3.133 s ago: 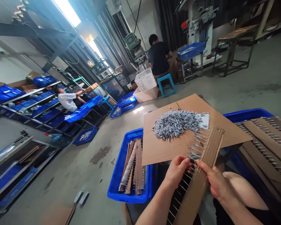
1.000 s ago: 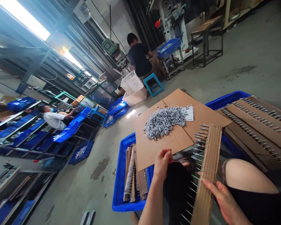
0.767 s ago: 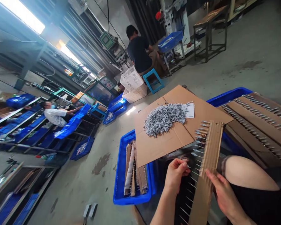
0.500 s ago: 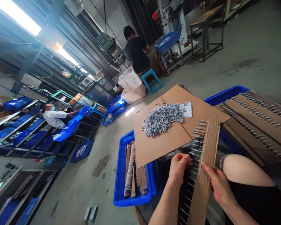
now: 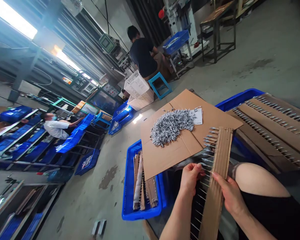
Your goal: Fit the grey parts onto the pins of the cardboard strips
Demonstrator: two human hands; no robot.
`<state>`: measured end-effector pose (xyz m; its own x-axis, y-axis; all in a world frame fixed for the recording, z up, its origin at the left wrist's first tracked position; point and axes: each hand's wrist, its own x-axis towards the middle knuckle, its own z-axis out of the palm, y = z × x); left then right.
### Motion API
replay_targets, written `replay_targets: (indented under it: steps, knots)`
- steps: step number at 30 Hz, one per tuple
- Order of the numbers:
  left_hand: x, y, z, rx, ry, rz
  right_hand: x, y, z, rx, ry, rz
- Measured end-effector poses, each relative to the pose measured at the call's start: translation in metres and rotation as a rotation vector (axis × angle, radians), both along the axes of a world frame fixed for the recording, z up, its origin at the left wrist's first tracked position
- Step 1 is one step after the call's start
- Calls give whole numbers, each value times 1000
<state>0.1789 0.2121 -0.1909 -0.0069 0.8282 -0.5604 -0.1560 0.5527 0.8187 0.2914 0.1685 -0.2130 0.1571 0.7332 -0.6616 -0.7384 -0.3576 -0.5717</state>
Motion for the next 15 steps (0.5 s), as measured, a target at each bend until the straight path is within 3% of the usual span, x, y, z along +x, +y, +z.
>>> replay_targets:
  steps: [10,15]
  knots:
    - [6,-2,6,-13,11,12,0,1,2,-8,-107,26]
    - [11,1,21,-27,46,27,5,0,8,-11,-173,44]
